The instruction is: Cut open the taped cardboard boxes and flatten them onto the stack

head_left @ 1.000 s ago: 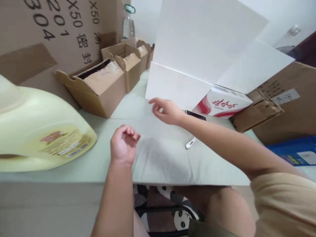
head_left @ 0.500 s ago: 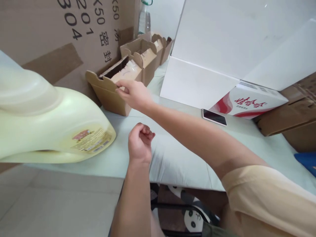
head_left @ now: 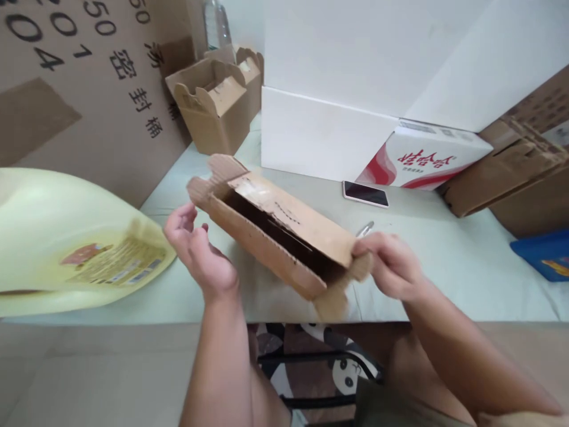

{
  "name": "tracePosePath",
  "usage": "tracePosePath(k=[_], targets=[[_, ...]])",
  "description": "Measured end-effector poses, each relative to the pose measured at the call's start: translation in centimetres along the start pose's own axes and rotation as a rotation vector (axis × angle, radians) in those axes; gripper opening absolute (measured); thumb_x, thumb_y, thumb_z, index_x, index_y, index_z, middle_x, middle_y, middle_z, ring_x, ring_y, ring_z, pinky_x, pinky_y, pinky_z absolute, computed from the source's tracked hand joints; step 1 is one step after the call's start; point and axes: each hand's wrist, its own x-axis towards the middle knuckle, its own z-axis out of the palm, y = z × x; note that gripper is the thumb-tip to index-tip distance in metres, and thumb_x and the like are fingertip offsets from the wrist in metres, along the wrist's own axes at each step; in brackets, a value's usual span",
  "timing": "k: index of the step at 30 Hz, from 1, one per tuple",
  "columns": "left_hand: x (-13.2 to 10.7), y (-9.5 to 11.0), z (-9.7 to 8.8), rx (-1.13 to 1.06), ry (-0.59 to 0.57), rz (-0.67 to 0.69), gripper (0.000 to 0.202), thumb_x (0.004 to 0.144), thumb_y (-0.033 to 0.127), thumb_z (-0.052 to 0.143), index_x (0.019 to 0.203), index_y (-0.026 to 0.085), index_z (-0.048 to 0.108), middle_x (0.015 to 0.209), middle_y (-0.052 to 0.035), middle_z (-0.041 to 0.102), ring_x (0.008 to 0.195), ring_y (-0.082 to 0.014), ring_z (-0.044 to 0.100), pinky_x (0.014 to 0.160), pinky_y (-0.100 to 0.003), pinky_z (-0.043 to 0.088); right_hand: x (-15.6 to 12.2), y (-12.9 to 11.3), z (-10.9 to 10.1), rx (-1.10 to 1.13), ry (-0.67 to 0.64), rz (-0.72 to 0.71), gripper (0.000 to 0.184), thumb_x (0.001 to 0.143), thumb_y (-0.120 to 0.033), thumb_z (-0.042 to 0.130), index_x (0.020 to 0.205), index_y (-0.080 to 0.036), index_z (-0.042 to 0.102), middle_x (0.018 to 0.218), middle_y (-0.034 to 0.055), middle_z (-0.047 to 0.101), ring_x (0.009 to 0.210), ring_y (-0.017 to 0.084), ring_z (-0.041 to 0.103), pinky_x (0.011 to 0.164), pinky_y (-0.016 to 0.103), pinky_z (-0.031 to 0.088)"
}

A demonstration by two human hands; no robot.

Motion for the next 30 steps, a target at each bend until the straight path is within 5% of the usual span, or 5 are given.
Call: tracePosePath(k=[9,16,21,26,30], targets=[[-1.5,0.4,4.8,-0.185,-0.223,0.12,0.057,0.079,0.056,0.07,0.125,0.023,0.07,0.131,-0.0071,0.069,0.121,-0.0294,0.065,0.115,-0.053,0.049,-7.4,-0.5,-3.4,0.06,0.263,0.026,0.016,0.108,-0.031,0.053,0.106,-0.026,0.068,0.071,0.001,0.068,0.052,0.016,0.062,0.053,0.027,0.054],[-2.6,2.5,5.5,0.087,-0.296,0.301,0.032,0.095,0.057,0.057,0.119,0.045,0.074,0.133,-0.001,0.066,0.143,-0.0368,0.053,0.121,-0.071,0.038,-8.1,1.0,-4.0,0.033,0.266,0.053,0.011,0.102,-0.028,0.054,0.095,-0.024,0.062,0.067,0.0002,0.066,0.051,0.013,0.059,0.049,0.024,0.049],[-2.8,3.1,5.8,0.228,-0.322,0.442,0.048,0.098,0.063,0.043,0.087,0.027,0.073,0.126,-0.0111,0.059,0.137,-0.0424,0.053,0.118,-0.076,0.037,-8.4,1.2,-4.2,0.066,0.277,0.069,0.013,0.102,-0.031,0.057,0.093,-0.024,0.065,0.065,0.0003,0.066,0.048,0.013,0.057,0.047,0.025,0.047],[-2.7,2.4,6.7,0.033,-0.142,0.492,0.031,0.094,0.049,0.044,0.078,0.023,0.055,0.091,-0.0071,0.055,0.112,-0.0307,0.06,0.109,-0.061,0.045,-9.1,1.6,-3.9,0.033,0.314,0.169,0.034,0.106,-0.05,0.059,0.128,-0.03,0.074,0.084,0.0051,0.079,0.063,0.02,0.073,0.056,0.03,0.058],[-2.6,2.4,7.0,-0.16,-0.177,0.389,0.035,0.087,0.056,0.056,0.074,0.024,0.049,0.079,-0.0019,0.048,0.08,-0.023,0.064,0.074,-0.044,0.057,-9.2,1.9,-2.9,-0.024,0.41,0.334,0.052,0.105,-0.066,0.05,0.138,-0.033,0.072,0.085,0.0048,0.076,0.062,0.021,0.068,0.059,0.036,0.059]])
